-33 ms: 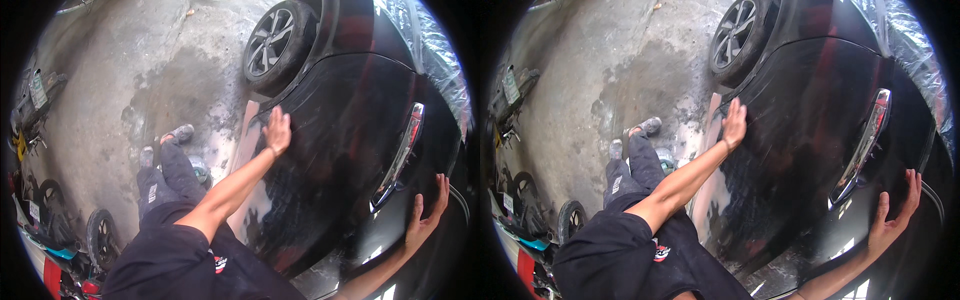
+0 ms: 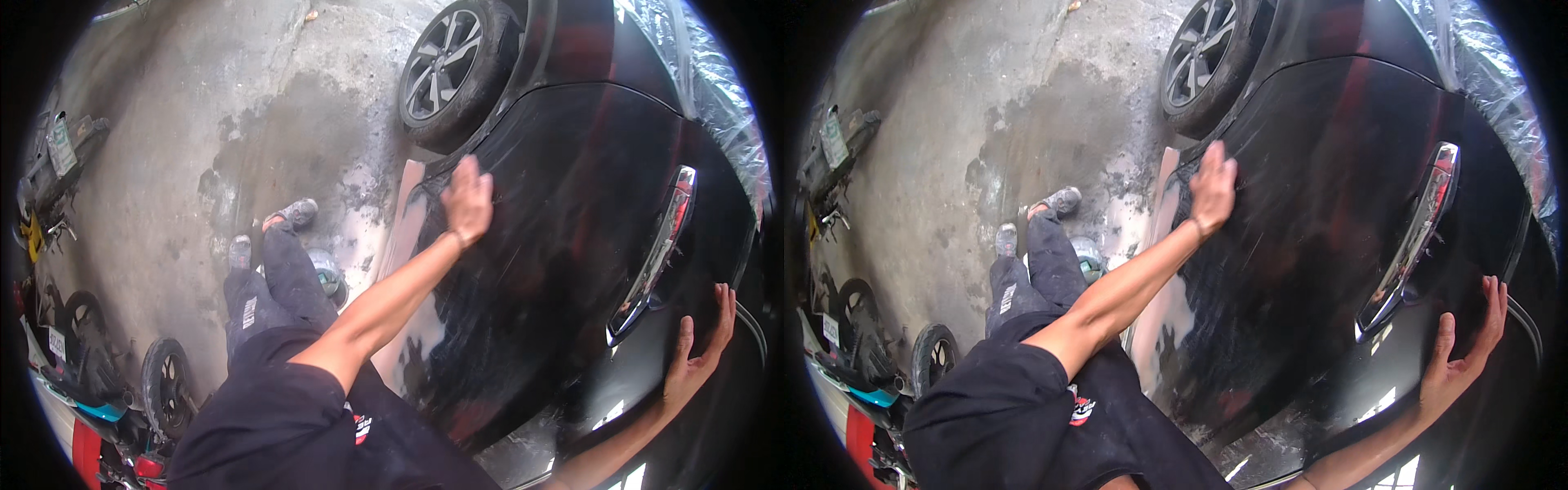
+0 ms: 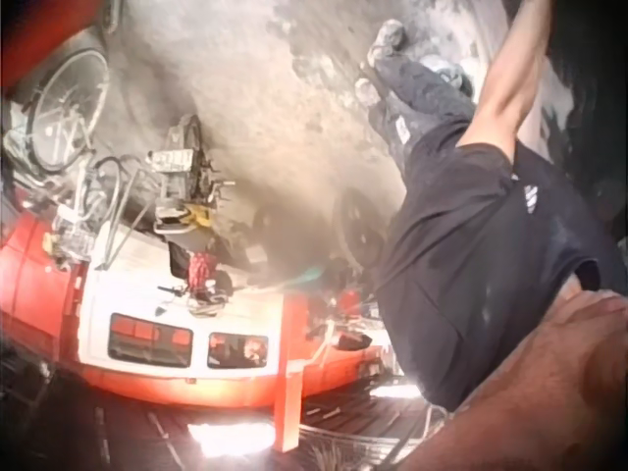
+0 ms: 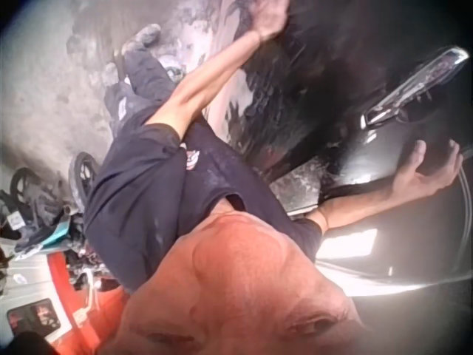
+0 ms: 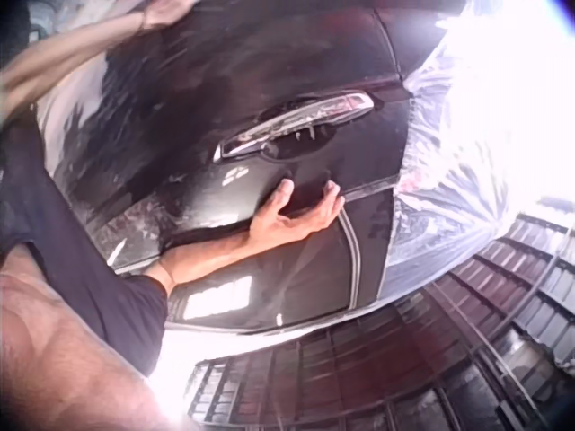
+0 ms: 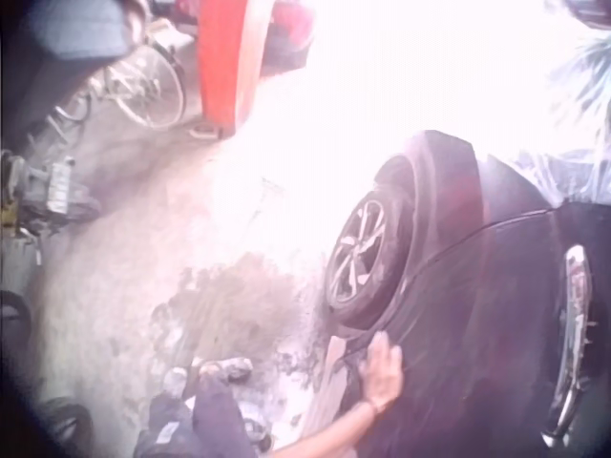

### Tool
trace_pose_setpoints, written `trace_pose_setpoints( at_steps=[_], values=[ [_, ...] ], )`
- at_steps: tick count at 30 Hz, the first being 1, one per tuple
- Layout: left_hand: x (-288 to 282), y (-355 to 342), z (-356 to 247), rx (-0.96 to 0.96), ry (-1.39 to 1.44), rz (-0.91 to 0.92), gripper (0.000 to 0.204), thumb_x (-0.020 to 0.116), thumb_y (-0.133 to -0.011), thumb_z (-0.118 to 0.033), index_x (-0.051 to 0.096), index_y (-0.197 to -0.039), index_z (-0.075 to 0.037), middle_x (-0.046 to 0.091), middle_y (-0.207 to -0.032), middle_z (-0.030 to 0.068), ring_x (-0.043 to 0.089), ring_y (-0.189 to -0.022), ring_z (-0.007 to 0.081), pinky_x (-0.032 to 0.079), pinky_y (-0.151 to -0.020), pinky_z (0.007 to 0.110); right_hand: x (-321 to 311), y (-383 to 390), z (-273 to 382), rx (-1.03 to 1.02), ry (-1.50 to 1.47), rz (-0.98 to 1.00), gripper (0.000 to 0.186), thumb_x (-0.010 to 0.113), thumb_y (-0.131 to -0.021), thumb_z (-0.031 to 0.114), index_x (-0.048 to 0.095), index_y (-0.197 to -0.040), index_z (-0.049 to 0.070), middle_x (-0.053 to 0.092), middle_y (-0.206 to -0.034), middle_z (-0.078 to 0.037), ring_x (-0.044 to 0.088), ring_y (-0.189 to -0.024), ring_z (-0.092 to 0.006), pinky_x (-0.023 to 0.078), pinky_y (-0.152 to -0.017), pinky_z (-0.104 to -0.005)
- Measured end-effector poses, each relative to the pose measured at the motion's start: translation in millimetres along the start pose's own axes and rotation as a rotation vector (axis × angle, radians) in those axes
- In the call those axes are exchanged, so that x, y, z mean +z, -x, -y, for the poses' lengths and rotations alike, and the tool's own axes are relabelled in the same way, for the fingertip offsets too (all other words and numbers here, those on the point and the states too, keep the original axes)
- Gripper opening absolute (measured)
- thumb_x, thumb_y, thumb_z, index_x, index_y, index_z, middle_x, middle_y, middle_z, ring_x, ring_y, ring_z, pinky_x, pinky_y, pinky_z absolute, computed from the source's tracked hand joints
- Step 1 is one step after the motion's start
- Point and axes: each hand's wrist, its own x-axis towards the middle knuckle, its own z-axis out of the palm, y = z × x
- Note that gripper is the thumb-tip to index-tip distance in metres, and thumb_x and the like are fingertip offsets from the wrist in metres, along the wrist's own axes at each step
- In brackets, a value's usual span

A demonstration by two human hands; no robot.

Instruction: The person sands the rear quarter panel and door handle area of a black car using a sanding block and water from a bucket, then wipes the surface with a cloth.

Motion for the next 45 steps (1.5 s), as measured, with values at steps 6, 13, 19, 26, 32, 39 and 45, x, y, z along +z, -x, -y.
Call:
trace_pose_setpoints(
  at_steps=[6,13,19,26,32,39,45],
  values=[
    [-7,12,-39,0.096,-0.044,0.125,0.071,0.035,-0.116,-0.045,0.025,-0.175,-0.007,0.026,-0.183,0.0154,0.02,-0.17,0.0326,0.012,-0.133,0.066,-1,11,-12,0.0,0.071,0.01,0.058,0.066,-0.107,0.018,0.052,-0.161,0.003,0.051,-0.167,-0.018,0.042,-0.16,-0.0328,0.027,-0.132,-0.0491],
    [3,17,2,-0.128,-0.011,0.12,0.073,0.031,-0.117,-0.051,0.022,-0.177,-0.009,0.02,-0.185,0.0114,0.016,-0.171,0.0302,0.011,-0.133,0.066,3,9,-10,-0.002,0.087,0.02,0.058,0.066,-0.107,0.021,0.053,-0.161,0.004,0.054,-0.165,-0.018,0.042,-0.16,-0.0335,0.026,-0.133,-0.0502],
    [-21,-6,99,-0.267,0.056,0.138,0.071,0.028,-0.117,-0.055,0.022,-0.178,-0.019,0.017,-0.187,0.0047,0.013,-0.172,0.0268,0.007,-0.13,0.074,-1,0,-4,-0.049,0.116,0.003,0.058,0.065,-0.107,0.023,0.053,-0.161,0.004,0.055,-0.165,-0.017,0.043,-0.16,-0.0336,0.026,-0.133,-0.0504],
    [20,24,23,-0.243,0.01,0.112,0.076,0.026,-0.117,-0.058,0.018,-0.178,-0.013,0.014,-0.187,0.007,0.014,-0.172,0.0308,0.012,-0.131,0.072,-2,16,-14,0.021,0.141,0.017,0.058,0.064,-0.107,0.022,0.053,-0.162,0.003,0.055,-0.165,-0.017,0.043,-0.16,-0.0332,0.027,-0.133,-0.0502],
    [-4,-23,150,-0.496,0.12,0.087,0.077,0.024,-0.117,-0.058,0.019,-0.178,-0.011,0.013,-0.187,0.0094,0.01,-0.172,0.0279,0.01,-0.131,0.072,7,-6,2,-0.021,0.088,-0.016,0.058,0.064,-0.108,0.021,0.053,-0.162,0.003,0.054,-0.165,-0.017,0.043,-0.16,-0.0325,0.027,-0.133,-0.0489],
    [2,58,29,-0.038,-0.018,0.135,0.074,0.027,-0.118,-0.055,0.011,-0.179,-0.016,0.009,-0.187,0.0083,0.007,-0.172,0.0325,0.007,-0.131,0.071,-1,13,-11,0.006,0.091,0.001,0.058,0.063,-0.109,0.022,0.052,-0.163,0.003,0.056,-0.164,-0.017,0.044,-0.159,-0.0312,0.028,-0.132,-0.0483],
    [-18,112,162,-0.444,0.126,0.201,0.079,0.021,-0.116,-0.065,0.006,-0.18,-0.021,0.003,-0.188,0.0051,0.0,-0.173,0.0273,0.002,-0.132,0.069,2,9,-11,-0.003,0.111,0.004,0.058,0.063,-0.109,0.023,0.052,-0.163,0.004,0.057,-0.163,-0.016,0.046,-0.158,-0.0314,0.028,-0.132,-0.0483]
  ],
)
